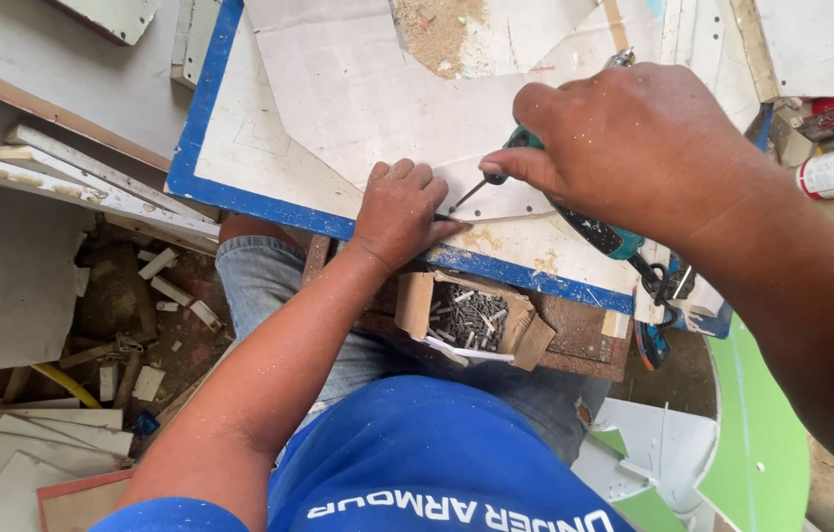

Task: Assembling white panels by fastening them with screws using a power drill in a workshop setting.

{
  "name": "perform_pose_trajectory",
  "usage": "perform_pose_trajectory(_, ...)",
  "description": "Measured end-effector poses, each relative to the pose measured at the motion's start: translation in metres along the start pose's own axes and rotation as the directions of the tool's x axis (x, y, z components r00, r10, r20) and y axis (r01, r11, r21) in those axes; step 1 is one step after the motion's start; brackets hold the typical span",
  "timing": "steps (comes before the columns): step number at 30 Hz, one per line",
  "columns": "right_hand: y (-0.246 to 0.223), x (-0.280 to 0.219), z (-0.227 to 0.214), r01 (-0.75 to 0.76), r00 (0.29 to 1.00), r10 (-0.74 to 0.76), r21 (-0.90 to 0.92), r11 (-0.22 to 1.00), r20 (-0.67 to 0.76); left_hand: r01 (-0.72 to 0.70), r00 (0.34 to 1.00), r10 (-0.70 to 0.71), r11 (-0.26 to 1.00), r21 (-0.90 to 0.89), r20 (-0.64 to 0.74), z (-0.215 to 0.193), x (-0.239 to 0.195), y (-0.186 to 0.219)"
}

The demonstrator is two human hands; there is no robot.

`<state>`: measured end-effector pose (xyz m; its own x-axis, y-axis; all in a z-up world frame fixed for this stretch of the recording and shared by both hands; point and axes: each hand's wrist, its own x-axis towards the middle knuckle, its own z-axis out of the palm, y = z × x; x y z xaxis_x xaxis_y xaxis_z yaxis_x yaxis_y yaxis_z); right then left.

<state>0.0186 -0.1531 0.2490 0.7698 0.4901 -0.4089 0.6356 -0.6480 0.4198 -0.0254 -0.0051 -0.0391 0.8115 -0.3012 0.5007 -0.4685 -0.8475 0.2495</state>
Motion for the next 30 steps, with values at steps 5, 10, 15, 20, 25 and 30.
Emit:
perform_pose_trajectory(5,0.016,-0.006,0.008,0.319,0.943,-0.273,0.286,0.903,-0.190,0.010,1.000,-0.010,1.000,-0.004,0.024,-0.003,-0.001,-0.003)
perform_pose_trajectory(10,0.003,-0.007,0.024,0.014,0.903,-0.108,-0.224,0.974,-0.416,0.010,1.000,-0.010,1.000,-0.002,0.010,0.000,0.000,0.001)
perform_pose_trajectory(15,0.011,-0.014,0.003,0.336,0.938,-0.268,0.387,0.858,-0.220,0.014,0.999,-0.014,1.000,0.011,0.031,0.002,-0.002,-0.003)
perform_pose_trajectory(20,0.002,-0.007,0.013,0.110,0.984,-0.095,0.092,0.990,-0.152,-0.001,1.000,0.001,1.000,-0.001,0.004,-0.005,-0.001,-0.004)
perform_pose_trajectory(25,0.009,-0.011,0.005,0.279,0.959,-0.246,0.317,0.906,-0.139,-0.001,1.000,0.000,1.000,-0.028,-0.023,-0.004,-0.004,-0.002)
perform_pose_trajectory(30,0.004,-0.006,0.006,-0.004,1.000,0.007,0.105,0.994,-0.024,-0.001,1.000,0.001,1.000,-0.014,-0.011,-0.002,0.000,-0.003)
